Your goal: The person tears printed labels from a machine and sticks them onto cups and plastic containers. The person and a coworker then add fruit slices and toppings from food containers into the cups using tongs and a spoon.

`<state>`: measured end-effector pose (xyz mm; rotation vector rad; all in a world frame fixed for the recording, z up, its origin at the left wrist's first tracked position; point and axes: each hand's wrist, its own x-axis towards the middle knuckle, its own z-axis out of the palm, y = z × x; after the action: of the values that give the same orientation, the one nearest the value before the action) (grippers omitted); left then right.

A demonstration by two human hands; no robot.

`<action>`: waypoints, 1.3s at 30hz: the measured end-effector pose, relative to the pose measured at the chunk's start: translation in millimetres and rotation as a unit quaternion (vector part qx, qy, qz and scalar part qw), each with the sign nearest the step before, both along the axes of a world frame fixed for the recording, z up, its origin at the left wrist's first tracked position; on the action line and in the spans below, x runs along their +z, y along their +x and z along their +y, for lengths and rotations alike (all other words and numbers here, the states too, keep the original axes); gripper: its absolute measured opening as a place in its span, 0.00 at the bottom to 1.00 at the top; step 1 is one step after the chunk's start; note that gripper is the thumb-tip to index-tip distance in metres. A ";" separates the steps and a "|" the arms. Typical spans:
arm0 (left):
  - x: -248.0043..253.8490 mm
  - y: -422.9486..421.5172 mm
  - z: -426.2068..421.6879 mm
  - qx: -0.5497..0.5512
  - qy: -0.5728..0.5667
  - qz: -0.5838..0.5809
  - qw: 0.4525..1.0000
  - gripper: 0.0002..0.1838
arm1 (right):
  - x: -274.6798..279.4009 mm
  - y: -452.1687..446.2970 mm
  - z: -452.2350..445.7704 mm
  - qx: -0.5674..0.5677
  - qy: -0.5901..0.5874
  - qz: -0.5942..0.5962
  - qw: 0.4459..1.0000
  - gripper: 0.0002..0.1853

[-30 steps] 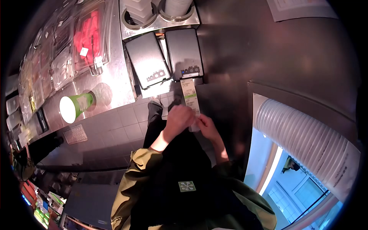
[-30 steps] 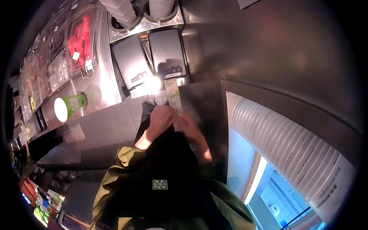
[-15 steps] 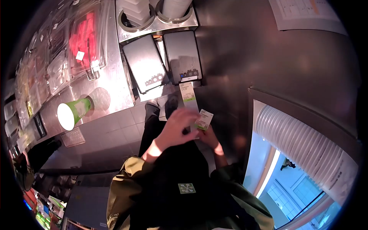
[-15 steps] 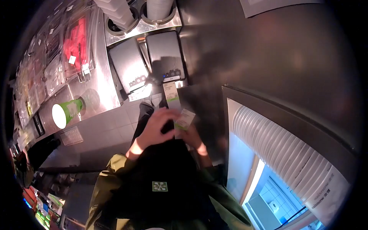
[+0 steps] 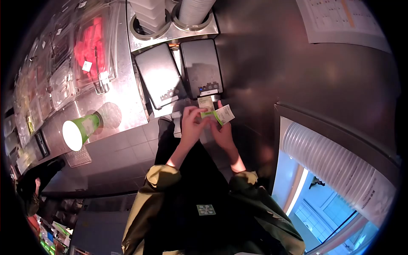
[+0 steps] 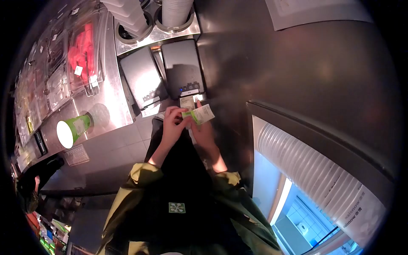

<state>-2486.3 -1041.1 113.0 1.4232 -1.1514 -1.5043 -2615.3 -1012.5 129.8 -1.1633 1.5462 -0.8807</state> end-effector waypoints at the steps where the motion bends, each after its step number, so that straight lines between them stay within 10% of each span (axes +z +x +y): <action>1: 8.6 -0.4 -2.8 0.006 -0.054 -0.065 0.996 0.12 | -1.8 1.1 -2.0 -0.004 0.002 -0.003 1.000 0.33; 22: 11.6 1.6 -22.5 -0.079 -0.268 -0.172 0.945 0.06 | -14.1 -8.3 6.0 -0.024 -0.010 -0.061 0.998 0.34; 39: 29.6 5.4 -79.8 -0.086 -0.270 -0.233 0.930 0.03 | -27.7 -18.9 4.1 0.041 -0.013 0.132 0.990 0.33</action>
<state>-2480.9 -1120.9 142.6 1.3357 -1.8515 -0.8514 -2634.1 -1008.4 102.1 -1.3958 1.6882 -0.7168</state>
